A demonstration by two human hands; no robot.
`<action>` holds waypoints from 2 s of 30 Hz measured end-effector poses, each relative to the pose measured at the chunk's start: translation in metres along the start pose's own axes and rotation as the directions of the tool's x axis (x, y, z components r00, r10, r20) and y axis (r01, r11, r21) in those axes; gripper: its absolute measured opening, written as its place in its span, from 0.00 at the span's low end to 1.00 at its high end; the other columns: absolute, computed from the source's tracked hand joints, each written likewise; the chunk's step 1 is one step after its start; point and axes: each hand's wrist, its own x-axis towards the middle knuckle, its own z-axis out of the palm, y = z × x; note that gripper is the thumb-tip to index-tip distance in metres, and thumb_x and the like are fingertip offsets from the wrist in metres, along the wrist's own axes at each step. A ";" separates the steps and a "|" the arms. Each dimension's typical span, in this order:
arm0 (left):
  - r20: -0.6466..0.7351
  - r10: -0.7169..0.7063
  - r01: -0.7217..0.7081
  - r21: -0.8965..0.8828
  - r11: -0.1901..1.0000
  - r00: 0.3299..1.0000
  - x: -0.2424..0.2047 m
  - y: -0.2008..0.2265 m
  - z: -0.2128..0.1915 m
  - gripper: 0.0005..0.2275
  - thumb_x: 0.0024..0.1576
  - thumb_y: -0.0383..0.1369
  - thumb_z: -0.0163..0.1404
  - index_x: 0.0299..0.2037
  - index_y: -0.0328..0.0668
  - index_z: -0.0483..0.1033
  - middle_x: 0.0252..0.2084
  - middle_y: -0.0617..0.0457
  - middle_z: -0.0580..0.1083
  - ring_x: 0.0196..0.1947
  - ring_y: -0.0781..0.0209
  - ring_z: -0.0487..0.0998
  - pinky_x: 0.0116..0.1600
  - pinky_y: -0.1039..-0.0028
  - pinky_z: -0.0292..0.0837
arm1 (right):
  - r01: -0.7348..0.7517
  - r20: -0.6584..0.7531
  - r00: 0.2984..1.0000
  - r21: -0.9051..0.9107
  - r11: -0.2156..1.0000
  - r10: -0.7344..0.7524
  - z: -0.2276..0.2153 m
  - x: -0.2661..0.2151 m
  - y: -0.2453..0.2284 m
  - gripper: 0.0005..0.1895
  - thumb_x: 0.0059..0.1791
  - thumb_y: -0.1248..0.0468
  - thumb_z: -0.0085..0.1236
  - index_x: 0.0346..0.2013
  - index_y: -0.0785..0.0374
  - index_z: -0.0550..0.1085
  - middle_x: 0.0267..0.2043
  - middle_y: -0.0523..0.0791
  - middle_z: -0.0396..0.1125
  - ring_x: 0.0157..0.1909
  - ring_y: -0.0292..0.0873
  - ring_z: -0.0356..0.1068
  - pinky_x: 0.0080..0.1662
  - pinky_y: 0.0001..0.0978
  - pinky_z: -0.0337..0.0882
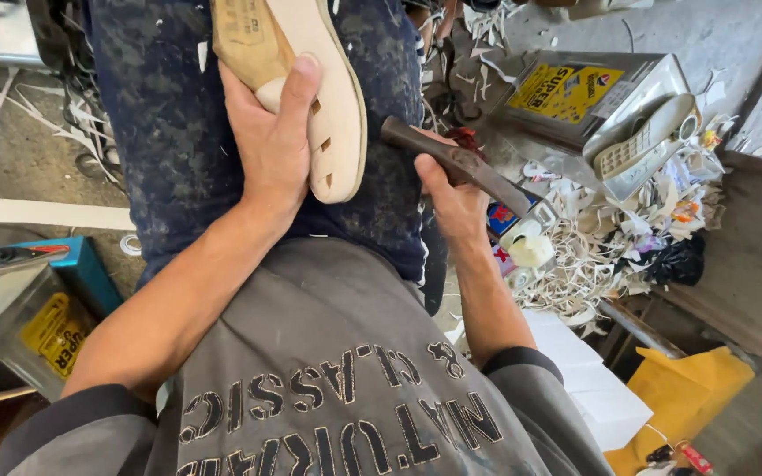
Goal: Fitting and securing a shoe upper onto a last using a hammer in a workshop environment.
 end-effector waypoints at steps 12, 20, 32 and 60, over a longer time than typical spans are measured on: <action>0.012 -0.042 0.044 -0.331 0.943 0.999 0.011 -0.003 -0.005 0.15 0.65 0.38 0.58 0.57 0.47 0.70 0.50 0.55 0.77 0.49 0.63 0.78 0.57 0.68 0.76 | 0.455 -0.013 0.888 -0.108 0.884 -0.459 0.010 -0.030 -0.038 0.17 0.51 0.55 0.65 0.51 0.60 0.78 0.32 0.46 0.67 0.30 0.38 0.64 0.39 0.27 0.67; 0.013 -0.016 0.019 -0.266 0.964 1.000 0.011 0.003 -0.003 0.13 0.66 0.39 0.57 0.55 0.47 0.70 0.49 0.56 0.76 0.49 0.64 0.77 0.57 0.68 0.75 | 0.666 -0.016 0.742 -0.094 0.740 -0.670 0.020 -0.021 -0.046 0.15 0.52 0.56 0.63 0.45 0.66 0.78 0.28 0.47 0.65 0.27 0.43 0.62 0.35 0.34 0.68; -0.058 0.039 -0.040 -0.014 0.999 0.998 0.006 0.006 0.001 0.16 0.68 0.42 0.53 0.59 0.46 0.67 0.53 0.53 0.75 0.54 0.62 0.76 0.63 0.69 0.73 | 0.859 0.223 0.513 -0.134 0.495 -0.829 0.004 0.012 -0.055 0.11 0.52 0.59 0.64 0.44 0.64 0.77 0.20 0.43 0.61 0.19 0.42 0.57 0.28 0.35 0.59; -0.040 0.005 -0.004 0.026 1.000 0.999 0.006 0.003 -0.006 0.19 0.68 0.43 0.53 0.63 0.45 0.65 0.58 0.52 0.74 0.58 0.62 0.76 0.67 0.70 0.73 | 0.767 0.204 0.641 -0.160 0.621 -0.740 0.005 0.006 -0.054 0.13 0.52 0.56 0.64 0.43 0.63 0.78 0.22 0.44 0.62 0.22 0.42 0.60 0.34 0.37 0.64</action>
